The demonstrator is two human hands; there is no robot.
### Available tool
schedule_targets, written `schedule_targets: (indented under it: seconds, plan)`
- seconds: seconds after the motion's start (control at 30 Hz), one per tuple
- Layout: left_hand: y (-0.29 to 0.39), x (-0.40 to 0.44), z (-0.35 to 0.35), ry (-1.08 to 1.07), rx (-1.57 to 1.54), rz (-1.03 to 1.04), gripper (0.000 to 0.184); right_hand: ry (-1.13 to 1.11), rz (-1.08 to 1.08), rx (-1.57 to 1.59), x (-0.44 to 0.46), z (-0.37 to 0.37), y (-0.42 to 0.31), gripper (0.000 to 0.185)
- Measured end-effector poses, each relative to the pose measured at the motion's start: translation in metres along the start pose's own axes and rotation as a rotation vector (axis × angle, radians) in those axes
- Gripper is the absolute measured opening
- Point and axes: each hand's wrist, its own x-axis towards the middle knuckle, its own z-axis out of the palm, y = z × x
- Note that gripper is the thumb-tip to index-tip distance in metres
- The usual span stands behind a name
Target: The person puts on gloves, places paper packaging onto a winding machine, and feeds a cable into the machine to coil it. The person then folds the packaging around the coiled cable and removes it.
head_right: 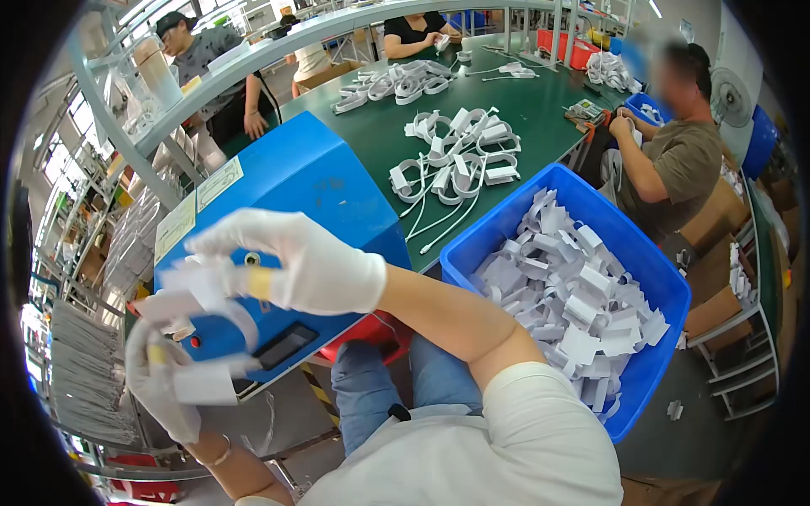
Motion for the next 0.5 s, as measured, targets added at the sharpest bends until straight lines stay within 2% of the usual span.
schedule_targets:
  seconds: [0.1,0.17,0.23,0.3,0.33,0.37,0.43,0.47,0.5]
  plan:
    - [-0.018,0.024,0.013,0.135,0.117,0.141,0.023,0.09,-0.038,-0.175,0.018,0.008,0.022,0.041]
    - [-0.026,0.029,0.02,0.202,0.198,0.197,0.025,0.091,-0.141,-0.54,0.028,0.015,0.033,0.042]
    - [-0.029,0.031,0.021,0.207,0.24,0.243,0.026,0.142,-0.164,-0.569,0.032,0.023,0.055,0.041]
    - [-0.025,0.029,0.02,0.215,0.232,0.214,0.027,0.167,-0.083,-0.406,0.034,0.028,0.066,0.04]
    - [-0.022,0.029,0.018,0.227,0.219,0.187,0.027,0.209,-0.123,-0.341,0.036,0.031,0.069,0.038]
    - [-0.019,0.028,0.013,0.224,0.222,0.187,0.027,0.212,-0.122,-0.338,0.037,0.031,0.068,0.038]
    - [-0.017,0.023,-0.002,0.296,0.223,0.089,0.03,0.159,-0.251,-0.473,0.04,0.032,0.063,0.037]
    - [-0.022,0.026,-0.008,0.304,0.337,-0.007,0.031,0.161,-0.248,-0.469,0.041,0.034,0.064,0.037]
    - [-0.026,0.03,-0.009,0.303,0.341,-0.012,0.031,0.176,-0.259,-0.498,0.042,0.039,0.064,0.034]
